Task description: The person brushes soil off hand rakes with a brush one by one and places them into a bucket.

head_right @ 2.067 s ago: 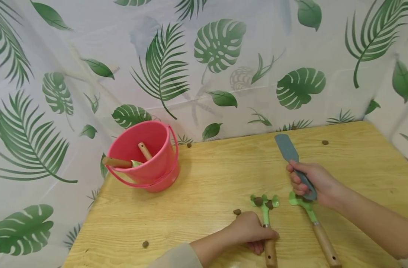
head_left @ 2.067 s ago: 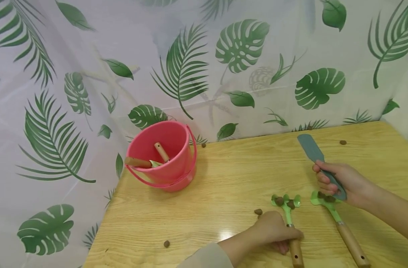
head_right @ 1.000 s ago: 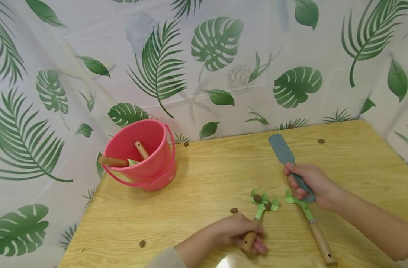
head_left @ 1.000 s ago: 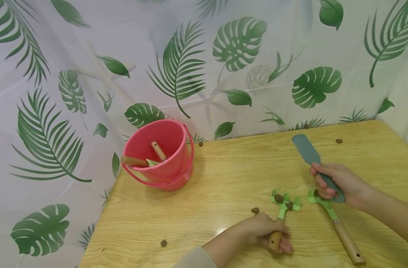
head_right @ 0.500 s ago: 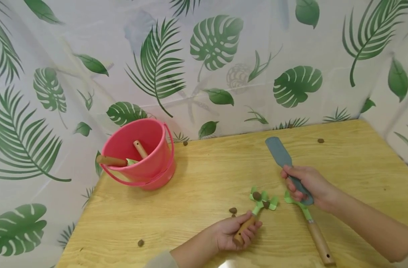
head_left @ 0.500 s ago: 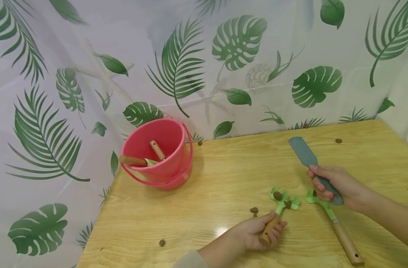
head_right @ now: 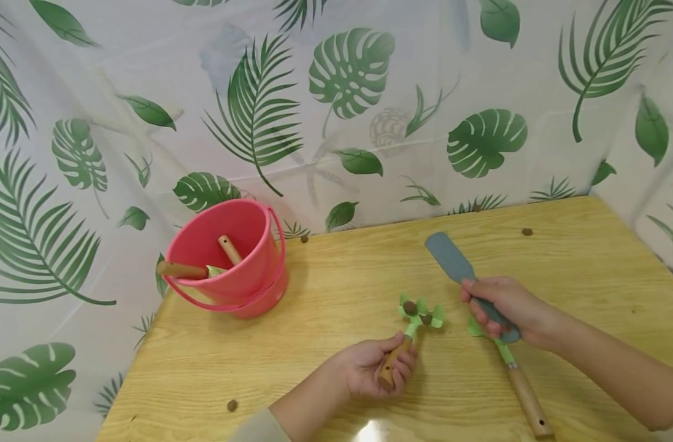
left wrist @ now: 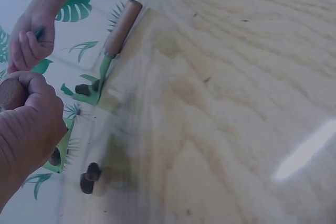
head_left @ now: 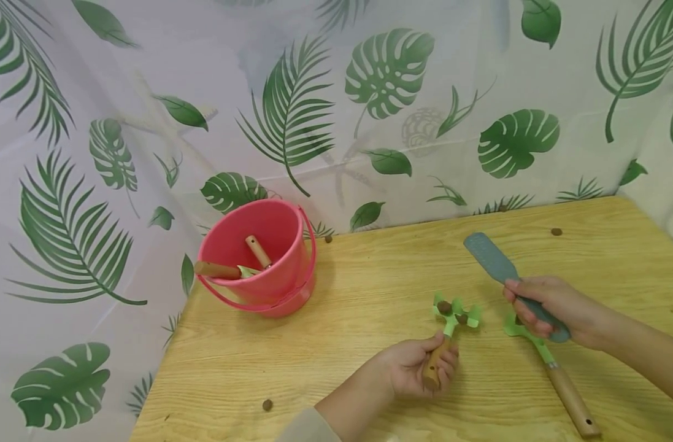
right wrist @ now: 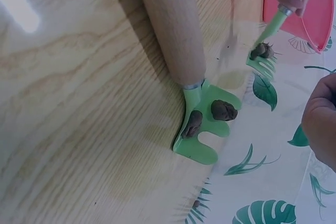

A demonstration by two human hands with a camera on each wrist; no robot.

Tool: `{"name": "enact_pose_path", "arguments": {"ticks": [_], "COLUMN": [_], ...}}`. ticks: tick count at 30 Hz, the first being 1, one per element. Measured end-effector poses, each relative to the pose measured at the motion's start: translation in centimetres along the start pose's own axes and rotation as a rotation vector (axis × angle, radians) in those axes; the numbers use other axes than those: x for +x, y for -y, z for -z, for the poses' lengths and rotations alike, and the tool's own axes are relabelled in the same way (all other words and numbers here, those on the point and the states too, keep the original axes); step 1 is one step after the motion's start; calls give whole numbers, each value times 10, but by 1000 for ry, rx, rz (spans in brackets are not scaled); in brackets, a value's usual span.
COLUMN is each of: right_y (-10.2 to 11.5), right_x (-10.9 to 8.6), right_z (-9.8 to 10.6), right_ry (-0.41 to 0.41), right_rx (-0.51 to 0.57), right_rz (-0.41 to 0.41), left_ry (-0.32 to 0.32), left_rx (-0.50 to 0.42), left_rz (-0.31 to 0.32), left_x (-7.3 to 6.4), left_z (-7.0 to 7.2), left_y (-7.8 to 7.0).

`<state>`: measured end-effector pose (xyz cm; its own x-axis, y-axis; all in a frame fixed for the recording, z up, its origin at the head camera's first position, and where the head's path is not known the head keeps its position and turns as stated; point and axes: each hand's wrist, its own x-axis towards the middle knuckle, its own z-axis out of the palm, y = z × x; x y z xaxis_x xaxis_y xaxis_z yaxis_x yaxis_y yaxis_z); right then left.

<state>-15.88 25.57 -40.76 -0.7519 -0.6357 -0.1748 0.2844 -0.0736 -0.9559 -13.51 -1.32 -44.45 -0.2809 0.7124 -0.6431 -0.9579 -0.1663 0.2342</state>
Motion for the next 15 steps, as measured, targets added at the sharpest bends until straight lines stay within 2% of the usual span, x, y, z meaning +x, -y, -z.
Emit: {"name": "enact_pose_path", "arguments": {"ticks": [8, 15], "right_y": [8, 9], "right_x": [5, 12], "right_z": [-10, -23], "right_ry": [53, 140], "right_rx": [-93, -204], "right_rz": [-24, -48], "left_ry": [97, 104], "left_rx": [22, 47], "left_rz": [-20, -54], "left_x": [-20, -36], "left_z": [-8, -15], "left_y": [-14, -20]}}
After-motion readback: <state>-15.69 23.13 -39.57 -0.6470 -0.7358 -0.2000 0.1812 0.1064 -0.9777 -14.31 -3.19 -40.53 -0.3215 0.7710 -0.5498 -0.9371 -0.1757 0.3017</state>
